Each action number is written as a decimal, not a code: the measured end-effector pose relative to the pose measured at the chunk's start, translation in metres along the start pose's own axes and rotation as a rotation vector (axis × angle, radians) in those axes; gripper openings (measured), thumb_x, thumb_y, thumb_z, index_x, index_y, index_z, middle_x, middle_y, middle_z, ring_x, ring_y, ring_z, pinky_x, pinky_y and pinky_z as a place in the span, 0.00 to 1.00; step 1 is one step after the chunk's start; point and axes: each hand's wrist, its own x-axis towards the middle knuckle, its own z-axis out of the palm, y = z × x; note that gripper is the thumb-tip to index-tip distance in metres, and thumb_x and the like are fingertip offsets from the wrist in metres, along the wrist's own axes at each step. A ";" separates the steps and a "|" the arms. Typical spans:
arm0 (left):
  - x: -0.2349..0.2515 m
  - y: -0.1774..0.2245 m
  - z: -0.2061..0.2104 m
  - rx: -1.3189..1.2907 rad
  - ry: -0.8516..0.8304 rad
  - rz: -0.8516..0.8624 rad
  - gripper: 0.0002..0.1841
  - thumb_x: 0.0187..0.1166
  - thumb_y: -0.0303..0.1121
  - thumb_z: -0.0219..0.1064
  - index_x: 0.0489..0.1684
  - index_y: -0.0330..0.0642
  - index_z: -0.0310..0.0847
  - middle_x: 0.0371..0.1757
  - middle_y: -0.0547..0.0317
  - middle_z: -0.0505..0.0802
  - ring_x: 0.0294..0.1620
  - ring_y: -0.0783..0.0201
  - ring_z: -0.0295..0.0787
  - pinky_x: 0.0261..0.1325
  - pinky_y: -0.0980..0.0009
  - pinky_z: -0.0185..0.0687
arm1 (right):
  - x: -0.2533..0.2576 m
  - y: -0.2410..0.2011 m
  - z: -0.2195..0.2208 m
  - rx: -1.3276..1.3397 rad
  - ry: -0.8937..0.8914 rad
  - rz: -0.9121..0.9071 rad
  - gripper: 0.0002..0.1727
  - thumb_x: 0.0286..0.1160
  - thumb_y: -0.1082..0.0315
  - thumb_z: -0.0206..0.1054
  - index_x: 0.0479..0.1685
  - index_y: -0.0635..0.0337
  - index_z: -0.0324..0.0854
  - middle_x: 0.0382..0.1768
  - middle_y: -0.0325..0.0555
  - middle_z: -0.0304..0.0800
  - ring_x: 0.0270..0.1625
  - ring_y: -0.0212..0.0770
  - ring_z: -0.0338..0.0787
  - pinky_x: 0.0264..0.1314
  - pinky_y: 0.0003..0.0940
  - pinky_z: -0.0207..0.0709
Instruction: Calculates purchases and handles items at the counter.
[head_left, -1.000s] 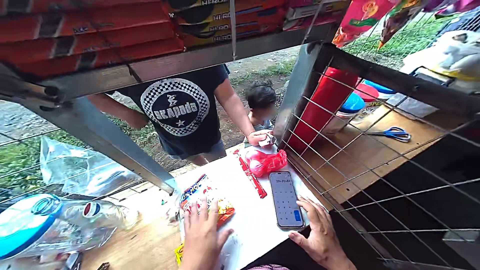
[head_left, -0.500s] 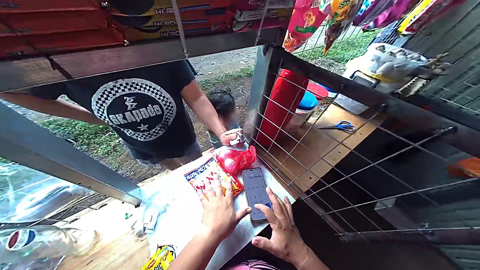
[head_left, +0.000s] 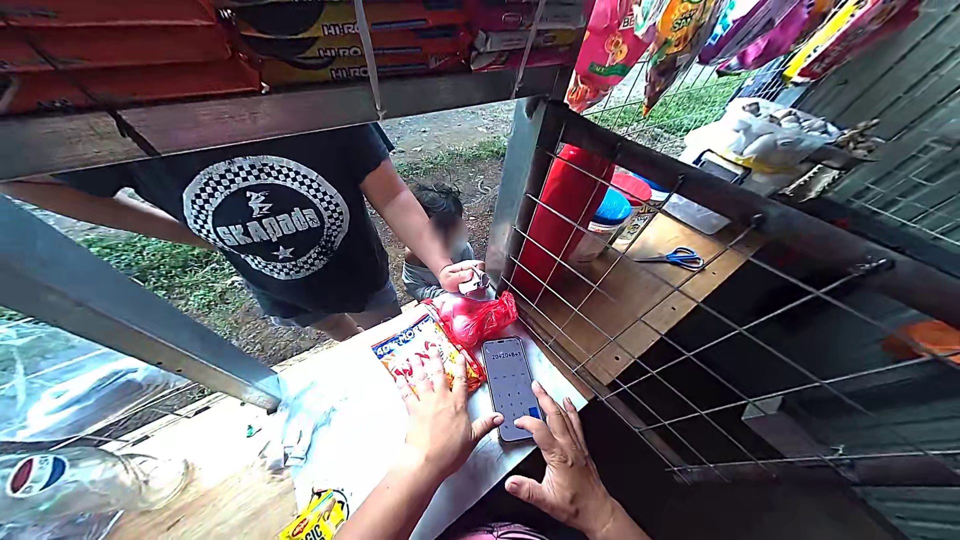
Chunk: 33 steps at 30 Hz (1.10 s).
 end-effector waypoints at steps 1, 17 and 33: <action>0.000 0.000 0.001 0.001 0.004 0.000 0.63 0.64 0.86 0.48 0.99 0.52 0.40 0.95 0.27 0.40 0.93 0.20 0.31 0.84 0.19 0.29 | -0.001 0.000 0.001 0.001 0.005 -0.001 0.51 0.60 0.09 0.42 0.60 0.41 0.83 0.87 0.54 0.67 0.91 0.50 0.63 0.93 0.65 0.44; -0.054 -0.086 0.008 -0.358 0.426 0.118 0.53 0.77 0.74 0.48 0.91 0.34 0.60 0.93 0.29 0.57 0.93 0.30 0.48 0.90 0.34 0.48 | 0.009 0.010 -0.001 -0.018 0.044 0.093 0.57 0.62 0.11 0.45 0.65 0.55 0.85 0.74 0.52 0.84 0.81 0.51 0.78 0.86 0.57 0.63; -0.094 -0.144 0.026 -0.201 0.386 -0.423 0.53 0.71 0.76 0.53 0.96 0.54 0.54 0.90 0.18 0.52 0.91 0.18 0.42 0.86 0.24 0.40 | 0.006 0.016 0.006 0.052 0.110 0.032 0.59 0.60 0.12 0.49 0.72 0.59 0.78 0.71 0.59 0.85 0.81 0.55 0.77 0.87 0.61 0.59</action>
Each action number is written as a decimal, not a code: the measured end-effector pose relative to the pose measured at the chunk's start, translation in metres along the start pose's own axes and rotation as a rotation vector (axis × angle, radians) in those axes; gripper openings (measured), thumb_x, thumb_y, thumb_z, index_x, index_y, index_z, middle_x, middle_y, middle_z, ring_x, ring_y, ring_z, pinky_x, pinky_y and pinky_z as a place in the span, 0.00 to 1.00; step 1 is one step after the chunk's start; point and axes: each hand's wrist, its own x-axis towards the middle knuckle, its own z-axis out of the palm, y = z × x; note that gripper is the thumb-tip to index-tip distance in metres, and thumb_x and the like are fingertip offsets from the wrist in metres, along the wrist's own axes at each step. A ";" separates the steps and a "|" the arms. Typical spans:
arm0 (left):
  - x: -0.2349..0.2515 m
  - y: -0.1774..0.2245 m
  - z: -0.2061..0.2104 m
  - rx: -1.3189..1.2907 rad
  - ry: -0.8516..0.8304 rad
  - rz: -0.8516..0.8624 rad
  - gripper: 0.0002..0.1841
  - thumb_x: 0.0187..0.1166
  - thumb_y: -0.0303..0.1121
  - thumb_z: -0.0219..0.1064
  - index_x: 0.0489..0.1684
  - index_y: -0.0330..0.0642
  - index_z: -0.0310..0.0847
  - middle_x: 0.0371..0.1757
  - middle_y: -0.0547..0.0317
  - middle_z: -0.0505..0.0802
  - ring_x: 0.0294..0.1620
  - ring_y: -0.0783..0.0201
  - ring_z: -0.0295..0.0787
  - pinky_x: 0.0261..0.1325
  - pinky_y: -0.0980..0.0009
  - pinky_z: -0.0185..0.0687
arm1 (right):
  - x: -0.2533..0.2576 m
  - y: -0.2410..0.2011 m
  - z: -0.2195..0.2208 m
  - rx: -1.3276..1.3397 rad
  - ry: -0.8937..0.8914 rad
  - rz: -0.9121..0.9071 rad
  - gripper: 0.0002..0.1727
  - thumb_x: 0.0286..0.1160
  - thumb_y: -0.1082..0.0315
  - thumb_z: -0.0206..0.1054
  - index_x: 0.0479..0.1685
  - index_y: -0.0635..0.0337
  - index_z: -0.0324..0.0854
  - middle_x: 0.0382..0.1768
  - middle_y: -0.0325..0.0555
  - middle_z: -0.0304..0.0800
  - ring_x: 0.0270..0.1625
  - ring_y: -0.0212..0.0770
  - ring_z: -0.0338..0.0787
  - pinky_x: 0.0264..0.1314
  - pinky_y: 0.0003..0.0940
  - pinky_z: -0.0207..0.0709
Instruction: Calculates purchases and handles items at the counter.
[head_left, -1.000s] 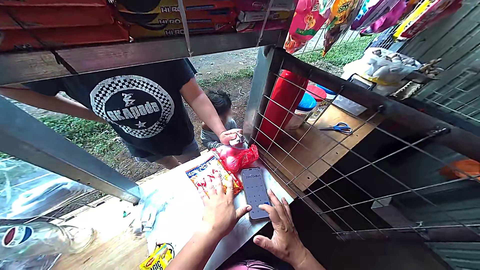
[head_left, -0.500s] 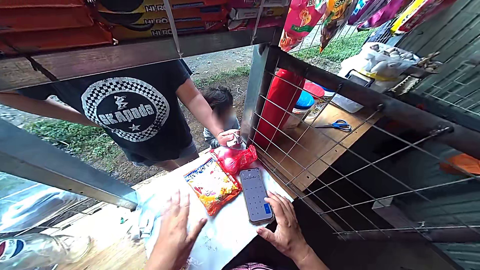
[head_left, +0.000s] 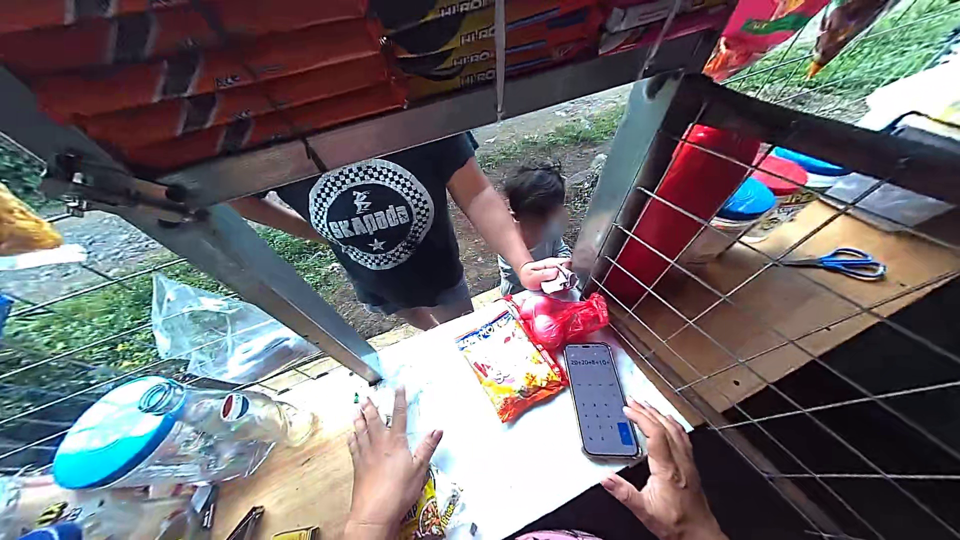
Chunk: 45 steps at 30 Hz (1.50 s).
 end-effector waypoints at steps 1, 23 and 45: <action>0.002 0.005 0.000 -0.008 -0.040 0.010 0.52 0.70 0.79 0.52 0.96 0.61 0.54 0.91 0.18 0.48 0.91 0.18 0.39 0.87 0.25 0.38 | 0.000 0.001 0.000 0.003 -0.002 -0.001 0.59 0.60 0.12 0.49 0.72 0.59 0.77 0.71 0.59 0.85 0.81 0.55 0.77 0.87 0.61 0.58; 0.036 0.102 0.023 0.093 -0.256 0.113 0.65 0.68 0.82 0.51 0.95 0.32 0.42 0.92 0.18 0.38 0.93 0.21 0.29 0.91 0.31 0.28 | 0.003 -0.014 0.001 -0.164 -0.105 0.007 0.56 0.55 0.06 0.36 0.75 0.32 0.77 0.90 0.59 0.61 0.92 0.58 0.60 0.89 0.71 0.47; -0.064 -0.045 -0.012 -0.541 0.330 0.586 0.29 0.91 0.63 0.40 0.74 0.62 0.80 0.90 0.63 0.71 0.93 0.56 0.60 0.91 0.50 0.62 | 0.001 0.003 -0.006 -0.013 -0.107 -0.006 0.60 0.61 0.12 0.49 0.76 0.58 0.77 0.77 0.60 0.80 0.84 0.58 0.73 0.88 0.61 0.57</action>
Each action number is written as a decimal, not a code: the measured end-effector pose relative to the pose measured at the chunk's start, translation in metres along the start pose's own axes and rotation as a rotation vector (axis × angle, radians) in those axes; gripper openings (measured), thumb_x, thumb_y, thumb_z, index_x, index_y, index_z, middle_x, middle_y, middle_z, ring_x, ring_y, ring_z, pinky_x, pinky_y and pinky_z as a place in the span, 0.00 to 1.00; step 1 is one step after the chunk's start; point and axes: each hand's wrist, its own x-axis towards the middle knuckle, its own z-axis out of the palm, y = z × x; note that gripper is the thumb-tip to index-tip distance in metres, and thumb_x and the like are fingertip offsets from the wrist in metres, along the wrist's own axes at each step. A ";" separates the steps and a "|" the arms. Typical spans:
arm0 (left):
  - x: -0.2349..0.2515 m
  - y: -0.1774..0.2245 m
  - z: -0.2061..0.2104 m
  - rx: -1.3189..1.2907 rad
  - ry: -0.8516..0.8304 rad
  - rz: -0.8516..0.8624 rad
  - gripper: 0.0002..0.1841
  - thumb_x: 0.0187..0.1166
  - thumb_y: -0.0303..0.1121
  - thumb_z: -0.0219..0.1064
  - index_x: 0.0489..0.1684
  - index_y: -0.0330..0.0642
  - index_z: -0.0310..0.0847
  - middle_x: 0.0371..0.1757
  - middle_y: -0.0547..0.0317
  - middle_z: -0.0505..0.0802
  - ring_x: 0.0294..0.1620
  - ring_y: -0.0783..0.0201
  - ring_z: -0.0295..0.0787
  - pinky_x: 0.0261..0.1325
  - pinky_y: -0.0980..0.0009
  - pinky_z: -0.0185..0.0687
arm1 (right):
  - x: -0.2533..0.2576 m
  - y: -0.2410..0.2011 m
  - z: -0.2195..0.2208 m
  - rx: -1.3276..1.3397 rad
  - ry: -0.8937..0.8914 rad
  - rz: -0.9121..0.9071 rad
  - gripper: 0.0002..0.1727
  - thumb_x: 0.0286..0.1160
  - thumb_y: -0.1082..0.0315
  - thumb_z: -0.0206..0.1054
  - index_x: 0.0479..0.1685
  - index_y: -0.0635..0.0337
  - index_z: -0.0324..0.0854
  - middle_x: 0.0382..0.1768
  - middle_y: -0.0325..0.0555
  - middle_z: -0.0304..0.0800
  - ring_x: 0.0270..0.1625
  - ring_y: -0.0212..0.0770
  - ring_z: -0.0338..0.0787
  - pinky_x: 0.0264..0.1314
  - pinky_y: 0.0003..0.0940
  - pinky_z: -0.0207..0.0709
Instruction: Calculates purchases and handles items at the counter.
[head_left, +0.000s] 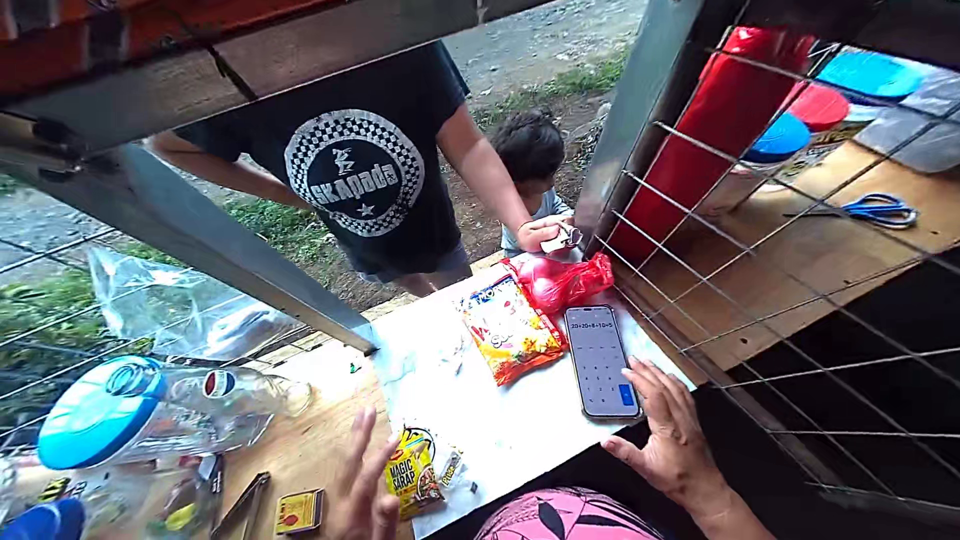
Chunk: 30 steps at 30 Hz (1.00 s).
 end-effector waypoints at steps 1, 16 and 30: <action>-0.011 0.003 0.004 0.059 -0.011 0.014 0.28 0.91 0.62 0.43 0.74 0.62 0.79 0.90 0.64 0.70 0.94 0.55 0.58 0.92 0.49 0.59 | 0.000 0.000 0.000 0.006 0.002 -0.003 0.61 0.61 0.12 0.49 0.77 0.58 0.75 0.77 0.60 0.80 0.84 0.58 0.73 0.88 0.61 0.57; -0.051 0.016 0.026 0.631 -0.125 -0.053 0.34 0.86 0.67 0.46 0.89 0.67 0.60 0.96 0.50 0.57 0.99 0.51 0.32 0.94 0.41 0.24 | 0.002 -0.002 -0.003 0.015 0.011 0.005 0.63 0.61 0.11 0.48 0.82 0.59 0.71 0.77 0.59 0.80 0.85 0.55 0.73 0.90 0.59 0.55; 0.055 -0.002 0.120 0.538 -0.243 0.079 0.63 0.66 0.86 0.34 0.86 0.37 0.68 0.84 0.18 0.68 0.86 0.18 0.59 0.80 0.20 0.48 | 0.001 -0.026 -0.001 -0.127 -0.092 -0.023 0.52 0.56 0.06 0.36 0.75 0.24 0.76 0.92 0.52 0.57 0.95 0.57 0.51 0.89 0.79 0.34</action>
